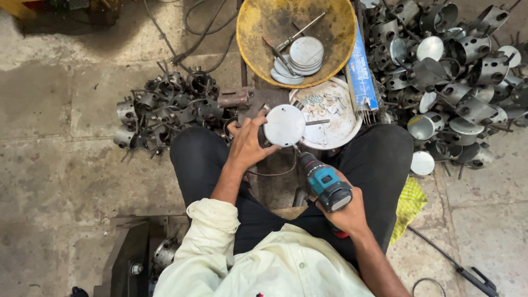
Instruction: The person sits on the floor and uses a cordless drill to fasten white circular discs onto cylindrical metal parts. They pick up parts from a pile, align the discs, and drill them into place, occasionally wiping the discs with a cloth.
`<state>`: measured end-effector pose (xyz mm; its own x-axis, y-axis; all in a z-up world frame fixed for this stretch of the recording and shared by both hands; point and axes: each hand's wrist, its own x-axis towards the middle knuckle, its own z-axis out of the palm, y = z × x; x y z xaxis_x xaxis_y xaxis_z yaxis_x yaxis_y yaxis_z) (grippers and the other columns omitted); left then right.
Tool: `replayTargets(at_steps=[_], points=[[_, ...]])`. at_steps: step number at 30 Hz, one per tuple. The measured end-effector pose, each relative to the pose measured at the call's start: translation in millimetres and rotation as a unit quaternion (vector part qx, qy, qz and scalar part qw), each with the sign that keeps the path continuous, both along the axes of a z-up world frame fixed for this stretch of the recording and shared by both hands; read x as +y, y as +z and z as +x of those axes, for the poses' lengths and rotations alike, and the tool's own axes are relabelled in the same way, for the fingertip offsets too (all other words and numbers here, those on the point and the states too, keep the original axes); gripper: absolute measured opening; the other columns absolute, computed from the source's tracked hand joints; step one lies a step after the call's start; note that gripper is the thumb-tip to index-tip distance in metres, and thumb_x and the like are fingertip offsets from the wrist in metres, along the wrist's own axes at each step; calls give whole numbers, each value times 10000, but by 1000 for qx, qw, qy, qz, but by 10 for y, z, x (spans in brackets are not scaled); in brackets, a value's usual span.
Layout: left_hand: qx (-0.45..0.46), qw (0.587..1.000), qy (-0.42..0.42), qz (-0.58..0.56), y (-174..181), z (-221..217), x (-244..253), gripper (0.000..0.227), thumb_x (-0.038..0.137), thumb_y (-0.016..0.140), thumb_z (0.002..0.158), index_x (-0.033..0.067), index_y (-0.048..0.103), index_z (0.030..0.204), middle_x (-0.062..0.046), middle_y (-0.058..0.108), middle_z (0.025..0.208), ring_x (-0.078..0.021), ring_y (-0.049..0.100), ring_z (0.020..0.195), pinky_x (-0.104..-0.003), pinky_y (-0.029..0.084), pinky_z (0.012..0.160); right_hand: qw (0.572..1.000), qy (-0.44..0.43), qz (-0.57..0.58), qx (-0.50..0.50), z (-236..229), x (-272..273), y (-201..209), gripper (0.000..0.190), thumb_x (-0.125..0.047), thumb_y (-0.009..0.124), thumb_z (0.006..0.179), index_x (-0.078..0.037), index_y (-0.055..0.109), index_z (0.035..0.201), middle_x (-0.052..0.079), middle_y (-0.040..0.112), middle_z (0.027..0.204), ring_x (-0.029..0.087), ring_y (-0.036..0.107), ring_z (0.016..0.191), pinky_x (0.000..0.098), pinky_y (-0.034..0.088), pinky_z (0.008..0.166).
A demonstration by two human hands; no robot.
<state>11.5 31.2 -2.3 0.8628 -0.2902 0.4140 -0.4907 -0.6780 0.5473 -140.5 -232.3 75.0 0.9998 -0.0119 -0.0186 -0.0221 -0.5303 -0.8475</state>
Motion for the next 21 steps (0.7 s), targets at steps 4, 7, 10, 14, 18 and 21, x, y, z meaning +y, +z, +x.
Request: replayTargets(at_steps=[4,7,10,14,18,21], points=[[-13,1000,-13,3,-4,-8,-3,823,375,960,620,139,506,1265,-85,632,1408,-258,611,1080,-515,282,984,989,5,135,-66,90,59,-79,676,-41,835,681,-11,588,1309,90,773,1070,149,727,916,316,581,846],[-13,1000,-11,-6,-15,-21,-11,839,379,962,640,131,494,1292,-84,629,1407,-266,609,1089,-514,283,976,970,-21,243,18,187,123,-143,597,0,770,734,-30,573,1297,59,793,1030,119,726,832,290,603,741],[-9,1000,-1,-11,-15,6,0,866,387,968,615,142,490,1294,-82,636,1396,-269,615,1110,-509,289,969,971,-5,240,14,261,186,-180,529,85,764,709,0,631,1214,75,777,988,138,711,789,303,599,730],[-20,1000,5,-6,-68,28,9,913,406,976,608,133,470,1317,-86,633,1394,-286,609,1136,-519,288,978,978,-26,208,24,195,200,-234,555,130,740,644,0,636,1173,61,777,950,121,724,803,301,600,707],[-5,1000,-1,-11,-126,22,32,907,397,972,626,123,467,1328,-106,629,1418,-283,616,1146,-515,284,974,970,-47,229,68,97,175,-344,370,136,705,718,8,738,1063,83,777,872,141,732,735,310,608,688],[-2,1000,10,-15,-134,41,24,911,402,975,621,127,469,1326,-109,631,1399,-287,618,1169,-519,282,985,967,-32,237,84,66,154,-408,368,142,685,719,8,749,1055,87,741,798,145,723,716,307,607,682]])
